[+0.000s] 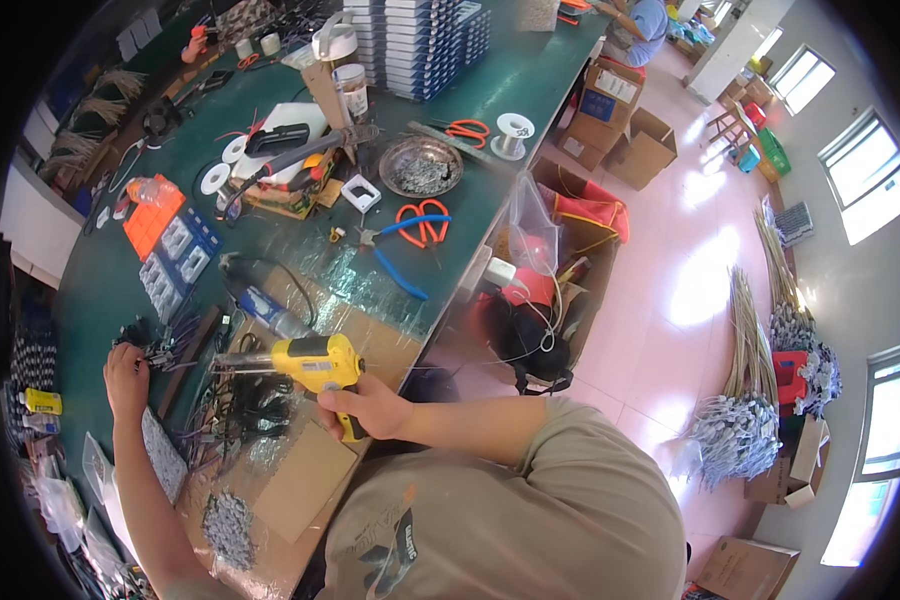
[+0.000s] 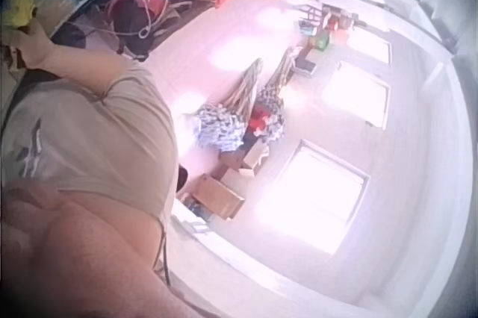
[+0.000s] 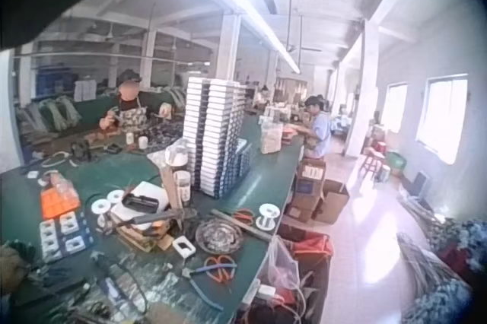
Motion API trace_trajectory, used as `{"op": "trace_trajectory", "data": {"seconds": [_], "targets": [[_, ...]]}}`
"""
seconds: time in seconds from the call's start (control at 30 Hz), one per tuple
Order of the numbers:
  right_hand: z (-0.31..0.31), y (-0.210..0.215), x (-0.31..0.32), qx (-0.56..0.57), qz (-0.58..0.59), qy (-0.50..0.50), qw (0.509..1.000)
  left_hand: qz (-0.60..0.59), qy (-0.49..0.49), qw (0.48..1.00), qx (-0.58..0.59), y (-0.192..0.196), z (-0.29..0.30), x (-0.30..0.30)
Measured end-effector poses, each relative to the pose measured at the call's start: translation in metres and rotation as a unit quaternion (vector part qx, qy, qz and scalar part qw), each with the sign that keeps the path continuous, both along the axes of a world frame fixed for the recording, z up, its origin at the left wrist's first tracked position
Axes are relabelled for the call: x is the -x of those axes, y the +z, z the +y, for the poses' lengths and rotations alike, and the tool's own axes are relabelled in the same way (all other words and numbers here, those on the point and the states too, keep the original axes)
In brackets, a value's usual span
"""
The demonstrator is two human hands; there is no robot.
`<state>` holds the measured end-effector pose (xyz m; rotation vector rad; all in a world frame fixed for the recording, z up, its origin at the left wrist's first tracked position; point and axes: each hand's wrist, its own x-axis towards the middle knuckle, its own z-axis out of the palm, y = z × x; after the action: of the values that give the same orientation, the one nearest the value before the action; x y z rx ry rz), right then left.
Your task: The person secures components and wires onto a small electronic board using a hot glue gun.
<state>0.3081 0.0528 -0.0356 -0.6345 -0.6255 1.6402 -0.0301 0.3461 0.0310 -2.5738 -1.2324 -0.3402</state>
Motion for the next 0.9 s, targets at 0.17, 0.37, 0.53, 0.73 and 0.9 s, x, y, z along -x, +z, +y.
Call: {"op": "trace_trajectory", "data": {"seconds": [0.17, 0.37, 0.53, 0.73, 0.9], "targets": [[0.003, 0.001, 0.0, -0.019, 0.005, 0.005, 1.0, -0.112, 0.019, 0.993, -0.014, 0.009, 0.013, 0.012], [0.006, -0.001, 0.005, 0.021, 0.034, 0.023, 0.999, -0.401, 0.182, 0.896, -0.059, 0.042, 0.022, 0.059], [-0.004, -0.03, -0.011, 0.026, 0.057, 0.002, 0.998, -0.556, 0.093, 0.824, -0.054, 0.094, -0.004, -0.002], [0.002, -0.014, -0.007, -0.008, 0.028, 0.011, 1.0, -0.709, 0.055, 0.693, 0.115, 0.114, -0.071, -0.016], [0.003, -0.012, -0.005, -0.019, 0.013, -0.004, 1.0, -0.698, 0.085, 0.649, 0.291, 0.107, -0.122, -0.028]]}}
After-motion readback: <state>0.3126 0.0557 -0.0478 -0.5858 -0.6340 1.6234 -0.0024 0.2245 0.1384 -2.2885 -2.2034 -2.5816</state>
